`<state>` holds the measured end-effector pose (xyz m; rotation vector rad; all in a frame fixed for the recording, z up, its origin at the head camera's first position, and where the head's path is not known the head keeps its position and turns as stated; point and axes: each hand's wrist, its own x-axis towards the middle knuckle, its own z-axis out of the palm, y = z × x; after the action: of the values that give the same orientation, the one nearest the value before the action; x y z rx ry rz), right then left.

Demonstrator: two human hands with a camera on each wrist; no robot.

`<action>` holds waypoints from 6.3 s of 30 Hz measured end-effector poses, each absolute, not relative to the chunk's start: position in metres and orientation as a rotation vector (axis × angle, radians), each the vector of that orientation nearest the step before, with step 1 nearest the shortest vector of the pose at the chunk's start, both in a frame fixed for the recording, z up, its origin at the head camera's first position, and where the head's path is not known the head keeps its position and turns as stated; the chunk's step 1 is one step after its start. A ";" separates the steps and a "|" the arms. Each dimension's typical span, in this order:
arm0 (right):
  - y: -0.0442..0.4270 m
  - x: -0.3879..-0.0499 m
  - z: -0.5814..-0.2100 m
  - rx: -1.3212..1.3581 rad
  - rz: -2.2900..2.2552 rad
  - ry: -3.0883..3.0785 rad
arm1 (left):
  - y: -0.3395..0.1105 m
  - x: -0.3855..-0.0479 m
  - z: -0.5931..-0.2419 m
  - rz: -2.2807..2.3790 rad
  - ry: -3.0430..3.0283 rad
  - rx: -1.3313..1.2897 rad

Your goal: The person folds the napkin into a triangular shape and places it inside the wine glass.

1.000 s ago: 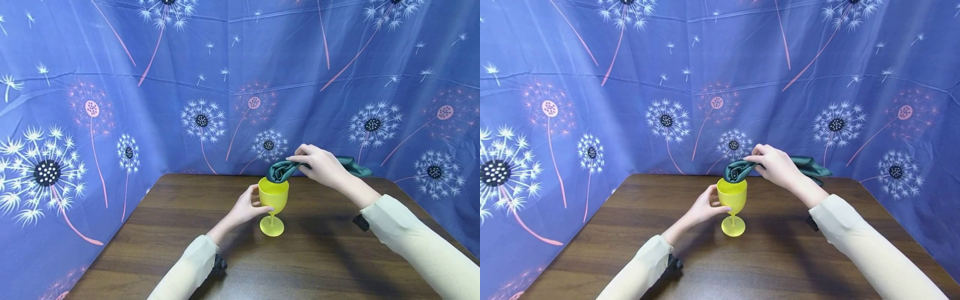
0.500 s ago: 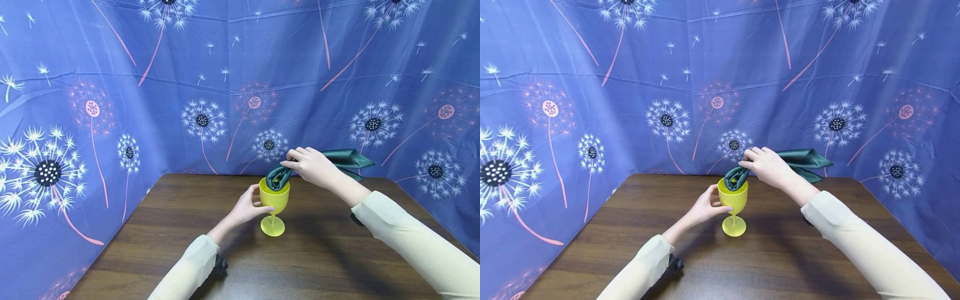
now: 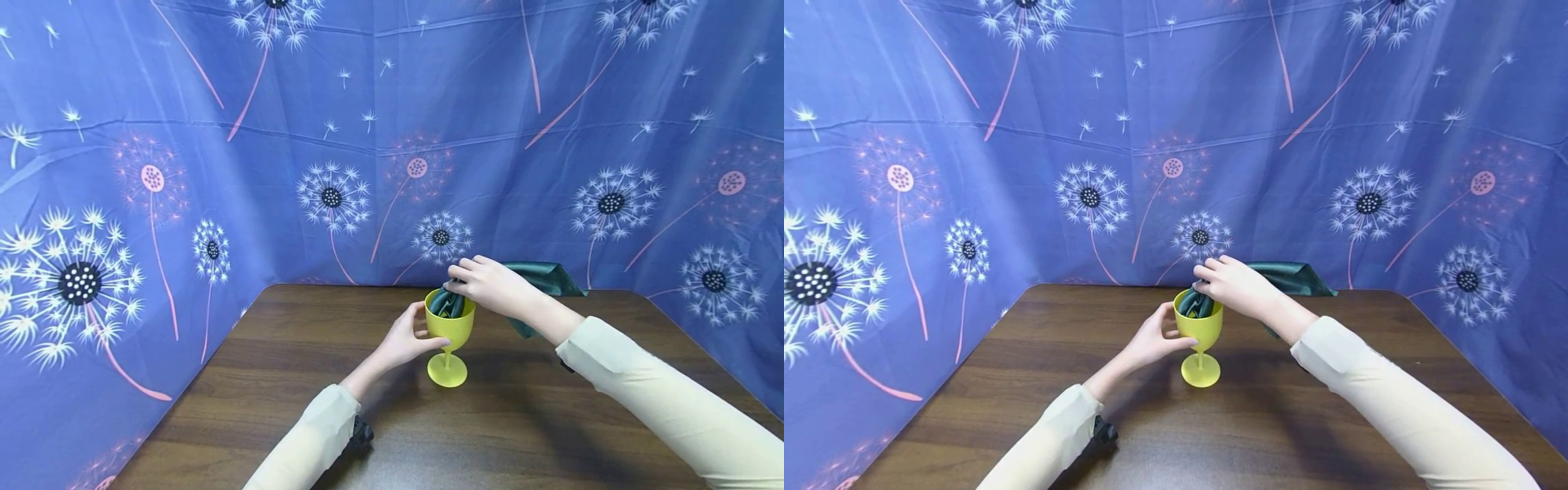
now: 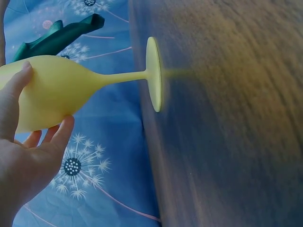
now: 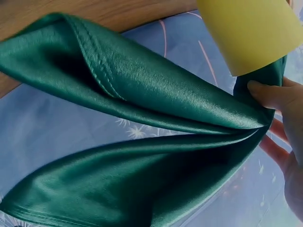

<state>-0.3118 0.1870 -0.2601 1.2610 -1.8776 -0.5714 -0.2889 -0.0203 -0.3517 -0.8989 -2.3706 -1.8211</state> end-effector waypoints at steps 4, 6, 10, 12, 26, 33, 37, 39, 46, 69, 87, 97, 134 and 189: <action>0.183 -0.310 -0.261 1.273 -0.612 -1.900 | -0.020 -0.289 -0.353 -1.803 -2.387 -0.884; 0.181 -0.309 -0.261 1.281 -0.619 -1.909 | -0.021 -0.289 -0.353 -1.793 -2.399 -0.880; 0.178 -0.310 -0.262 1.309 -0.547 -1.956 | -0.021 -0.288 -0.353 -1.800 -2.409 -0.884; 0.176 -0.310 -0.262 1.322 -0.475 -1.997 | -0.021 -0.288 -0.352 -1.809 -2.409 -0.886; 0.162 -0.312 -0.261 1.405 -0.265 -2.231 | -0.021 -0.288 -0.352 -1.816 -2.414 -0.880; 0.158 -0.314 -0.263 1.399 -0.256 -2.266 | -0.019 -0.288 -0.351 -1.842 -2.398 -0.877; 0.156 -0.314 -0.263 1.384 -0.256 -2.300 | -0.019 -0.288 -0.350 -1.840 -2.383 -0.882; 0.156 -0.314 -0.264 1.373 -0.242 -2.324 | -0.019 -0.289 -0.351 -1.837 -2.386 -0.882; 0.160 -0.308 -0.264 1.321 -0.104 -2.447 | -0.020 -0.289 -0.355 -1.851 -2.411 -0.864; 0.213 -0.295 -0.259 0.946 0.016 -2.571 | -0.018 -0.290 -0.355 -1.848 -2.386 -0.851; 0.213 -0.302 -0.277 1.015 0.103 -2.347 | -0.020 -0.297 -0.355 -1.916 -2.350 -0.919; 0.223 -0.299 -0.285 0.910 0.097 -2.374 | -0.020 -0.292 -0.351 -1.764 -2.358 -0.977; 0.258 -0.272 -0.319 0.915 0.271 -2.161 | 0.000 -0.330 -0.312 -1.334 -2.221 -0.995; 0.237 -0.297 -0.347 0.637 0.327 -2.177 | 0.024 -0.332 -0.297 -0.791 -2.373 -1.008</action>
<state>-0.2973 0.2372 -0.3468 0.6371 -2.1772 0.3270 -0.3323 0.0242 -0.2968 -1.0077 -2.3728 -0.7908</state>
